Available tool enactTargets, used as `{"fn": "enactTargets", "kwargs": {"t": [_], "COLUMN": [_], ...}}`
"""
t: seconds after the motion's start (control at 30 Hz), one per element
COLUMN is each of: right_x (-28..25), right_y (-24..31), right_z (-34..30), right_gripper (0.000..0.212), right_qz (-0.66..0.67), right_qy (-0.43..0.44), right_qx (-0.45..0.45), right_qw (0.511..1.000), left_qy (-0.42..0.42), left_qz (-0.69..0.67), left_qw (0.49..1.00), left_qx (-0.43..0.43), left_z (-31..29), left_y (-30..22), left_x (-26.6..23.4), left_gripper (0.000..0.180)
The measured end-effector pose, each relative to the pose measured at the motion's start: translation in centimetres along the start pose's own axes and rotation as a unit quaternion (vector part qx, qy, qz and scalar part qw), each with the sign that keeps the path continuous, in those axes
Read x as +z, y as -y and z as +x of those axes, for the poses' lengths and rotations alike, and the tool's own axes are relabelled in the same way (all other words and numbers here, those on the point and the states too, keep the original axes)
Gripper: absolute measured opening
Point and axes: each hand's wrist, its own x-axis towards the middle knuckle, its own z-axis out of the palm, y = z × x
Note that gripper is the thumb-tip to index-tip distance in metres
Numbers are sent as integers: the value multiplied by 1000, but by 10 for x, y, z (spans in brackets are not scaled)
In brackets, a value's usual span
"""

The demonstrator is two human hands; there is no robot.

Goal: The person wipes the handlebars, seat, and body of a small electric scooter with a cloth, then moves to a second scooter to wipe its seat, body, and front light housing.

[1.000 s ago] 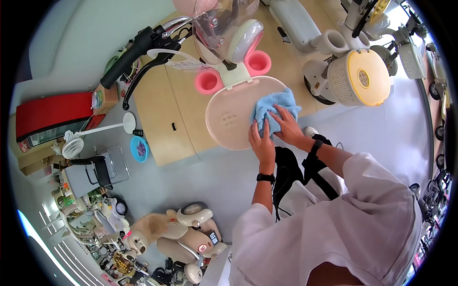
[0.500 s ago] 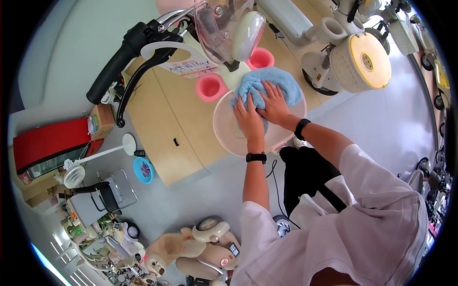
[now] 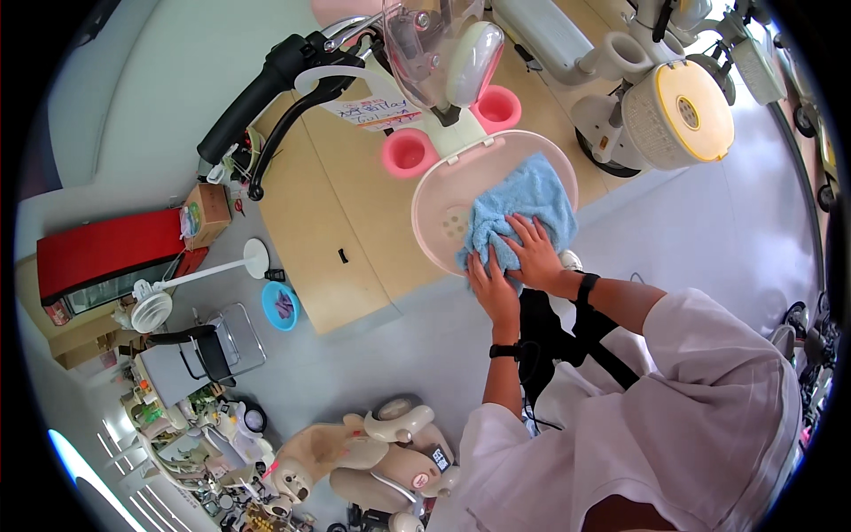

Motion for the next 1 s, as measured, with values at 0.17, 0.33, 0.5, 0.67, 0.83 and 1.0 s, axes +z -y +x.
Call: {"fn": "enactTargets", "kwargs": {"t": [0.17,0.33,0.5,0.67,0.83,1.0], "right_x": [16,25,28,20,-80,-162], "right_y": [12,21,56,98,187,256], "right_z": [59,90,51,-8,39,113], "right_gripper": [73,72,68,65,68,68], "right_qz": [-14,-46,7,200,259,164], "right_qy": [-67,-121,-105,-92,-232,-420], "right_qx": [30,69,220,245,142,-49], "right_qw": [997,989,970,944,927,891], "left_qy": [4,10,126,269,142,-75], "left_qz": [-29,-29,-132,-322,-362,-297], "left_qw": [998,991,975,906,895,849], "left_qx": [49,134,127,45,217,431], "left_z": [76,119,94,67,143,242], "left_y": [37,55,70,89,75,48], "left_x": [-12,-17,-35,-86,-198,-308], "left_gripper": [48,47,52,54,55,40]}}
